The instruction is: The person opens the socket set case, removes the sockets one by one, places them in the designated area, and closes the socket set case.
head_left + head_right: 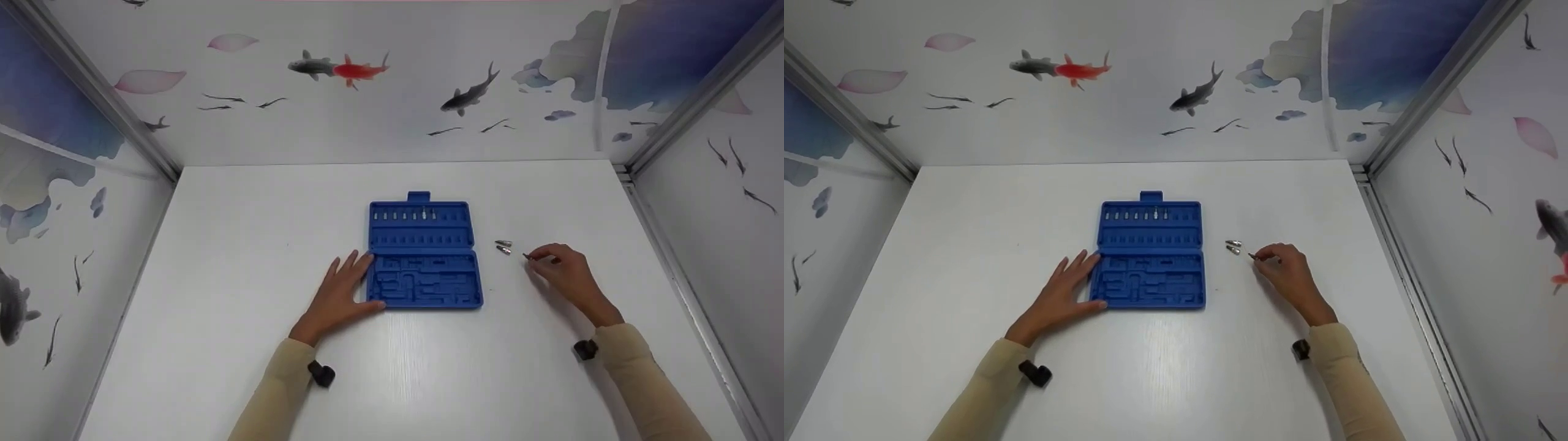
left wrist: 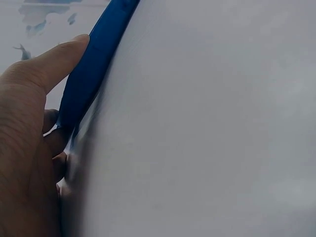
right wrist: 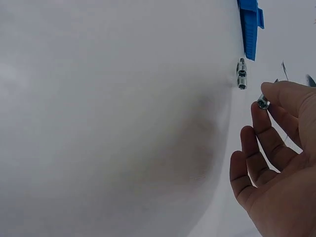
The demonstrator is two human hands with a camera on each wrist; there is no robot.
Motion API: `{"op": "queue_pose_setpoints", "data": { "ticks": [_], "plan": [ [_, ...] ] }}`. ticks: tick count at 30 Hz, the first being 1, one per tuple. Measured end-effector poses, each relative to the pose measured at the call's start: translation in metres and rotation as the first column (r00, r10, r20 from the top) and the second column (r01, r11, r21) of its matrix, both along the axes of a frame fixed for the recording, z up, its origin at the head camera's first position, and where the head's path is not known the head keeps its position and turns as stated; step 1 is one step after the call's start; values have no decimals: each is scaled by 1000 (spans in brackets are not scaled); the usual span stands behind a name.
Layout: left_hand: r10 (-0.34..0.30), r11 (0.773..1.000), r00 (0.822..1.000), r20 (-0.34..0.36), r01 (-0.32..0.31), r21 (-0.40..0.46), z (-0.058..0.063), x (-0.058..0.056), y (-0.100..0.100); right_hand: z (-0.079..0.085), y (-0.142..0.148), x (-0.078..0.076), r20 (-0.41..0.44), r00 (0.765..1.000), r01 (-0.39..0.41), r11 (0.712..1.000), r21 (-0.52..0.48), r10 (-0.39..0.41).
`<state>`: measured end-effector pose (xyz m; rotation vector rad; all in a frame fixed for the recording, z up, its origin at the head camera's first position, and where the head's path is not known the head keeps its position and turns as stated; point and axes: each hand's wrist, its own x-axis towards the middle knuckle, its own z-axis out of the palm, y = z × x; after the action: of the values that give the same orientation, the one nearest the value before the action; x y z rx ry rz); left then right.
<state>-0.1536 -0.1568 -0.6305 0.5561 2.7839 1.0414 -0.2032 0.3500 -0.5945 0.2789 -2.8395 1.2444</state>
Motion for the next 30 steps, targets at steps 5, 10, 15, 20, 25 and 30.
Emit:
{"op": "queue_pose_setpoints", "data": {
  "ticks": [5, 10, 15, 20, 25, 30],
  "plan": [
    [-1, 1000, 1000, 0, 1, 1, 0, 1, 0, -5, 2, 0, 28, 1000, -1, 1000, 25, 0],
    [-7, 1000, 1000, 3, 7, 13, 0, 1, -1, -6, 1, -5, 28, 999, -31, 999, 41, 30],
    [-13, 1000, 1000, -8, 13, 11, 0, 0, -2, -9, -1, -12, 19, 997, -76, 995, 65, 75],
    [-16, 1000, 1000, 5, 16, 12, 0, 1, -1, -10, -3, -15, 36, 996, -87, 994, 66, 85],
    [-16, 1000, 1000, 10, 16, 7, 0, 1, -1, -10, -5, -15, 32, 995, -95, 993, 69, 93],
    [-9, 1000, 1000, 0, 9, 4, -1, 1, -2, -10, -6, -16, 17, 995, -102, 991, 83, 101]
  ]
}}
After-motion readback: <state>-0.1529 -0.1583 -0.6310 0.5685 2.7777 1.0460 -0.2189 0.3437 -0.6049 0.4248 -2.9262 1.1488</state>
